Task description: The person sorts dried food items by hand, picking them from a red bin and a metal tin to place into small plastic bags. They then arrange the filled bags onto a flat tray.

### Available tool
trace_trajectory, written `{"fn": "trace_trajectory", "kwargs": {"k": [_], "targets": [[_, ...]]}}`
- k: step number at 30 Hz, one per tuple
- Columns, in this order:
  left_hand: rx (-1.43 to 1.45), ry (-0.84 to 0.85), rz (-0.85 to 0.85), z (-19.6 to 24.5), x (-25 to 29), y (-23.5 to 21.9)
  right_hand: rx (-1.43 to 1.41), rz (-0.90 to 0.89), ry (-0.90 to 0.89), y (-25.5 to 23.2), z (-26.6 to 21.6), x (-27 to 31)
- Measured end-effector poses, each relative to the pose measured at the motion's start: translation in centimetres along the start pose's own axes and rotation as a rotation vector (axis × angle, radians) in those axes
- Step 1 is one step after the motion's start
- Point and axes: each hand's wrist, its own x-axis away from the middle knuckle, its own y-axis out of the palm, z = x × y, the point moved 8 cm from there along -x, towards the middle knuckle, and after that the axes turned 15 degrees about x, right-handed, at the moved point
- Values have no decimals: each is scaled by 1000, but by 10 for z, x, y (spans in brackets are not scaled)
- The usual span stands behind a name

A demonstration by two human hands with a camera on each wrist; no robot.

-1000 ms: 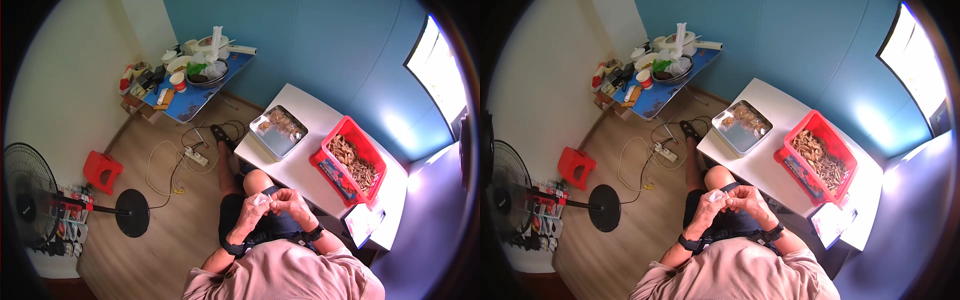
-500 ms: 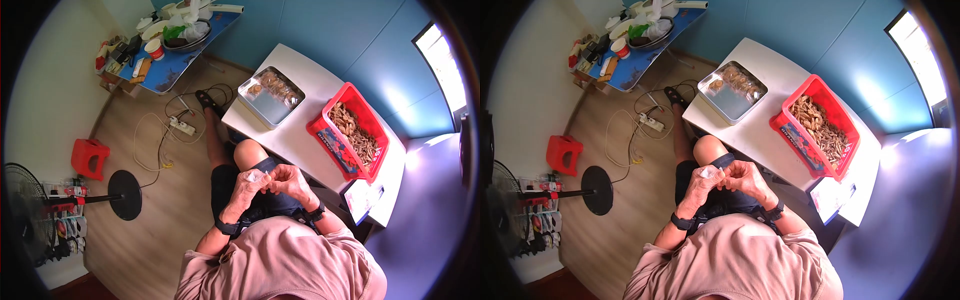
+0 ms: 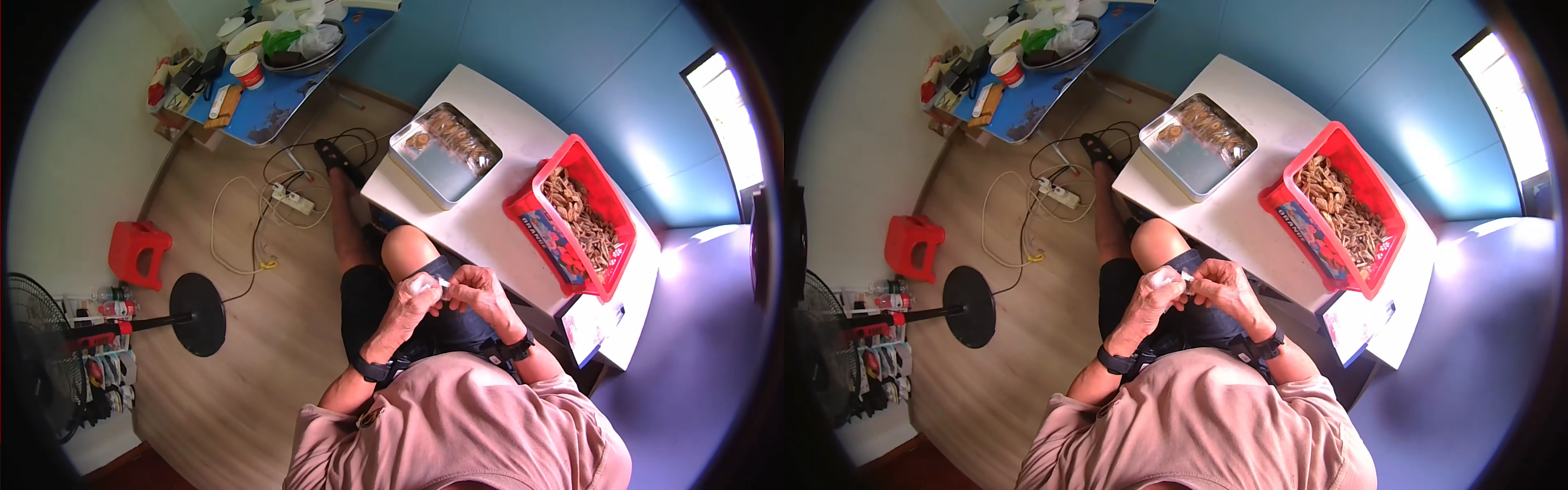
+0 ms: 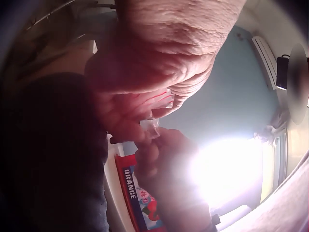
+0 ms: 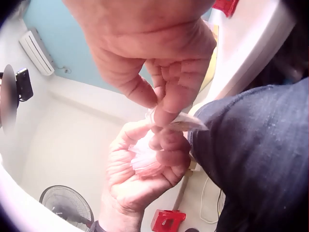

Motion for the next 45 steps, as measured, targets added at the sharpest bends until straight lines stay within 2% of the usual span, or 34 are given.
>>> {"fn": "trace_trajectory", "kwargs": {"k": [1, 4, 7, 10, 14, 16, 20, 22, 24, 26, 28, 30, 32, 34, 36, 41, 42, 45], "targets": [[-75, 34, 34, 3, 0, -2, 34, 79, 13, -6, 2, 1], [-237, 117, 66, 16, 3, 0, 27, 141, -42, -15, -1, 2], [-170, 123, 128, 19, 4, 4, 88, 166, -89, -10, -5, 4], [-171, 74, 108, 22, 7, 11, 111, 134, -114, -2, -1, 3], [-82, 144, 80, 17, 9, 12, 111, 109, -148, 6, -4, 4], [-56, 121, 75, 14, 8, 8, -8, 80, -69, 8, -4, 7], [-295, 169, 60, 14, 9, 8, -26, 80, -100, 0, 0, 7], [-390, 194, 93, 15, 9, 8, 67, 15, -113, 1, 9, 5], [-345, 182, 108, 15, 8, 10, 7, 78, -190, 0, 10, 7], [-131, 181, 4, 17, 6, 19, -52, 138, -266, -5, 7, 8], [-100, 132, -12, 21, 3, 28, -70, 195, -260, -15, 2, 10], [12, 54, -58, 15, -4, 38, -33, 185, -248, -25, -3, 16], [40, 27, -96, 15, -8, 48, -158, 43, -176, -27, 3, 18], [160, 27, -151, 16, -15, 59, -254, 149, -186, -46, 3, 19], [163, 18, -189, 19, -25, 71, -305, 199, -171, -68, 5, 20], [201, 38, -263, 16, -50, 111, -356, 263, -252, -110, -13, 40], [191, 63, -288, 18, -56, 120, -334, 274, -267, -116, -21, 47], [207, 82, -350, 11, -77, 142, -21, 449, -257, -147, -28, 61]]}}
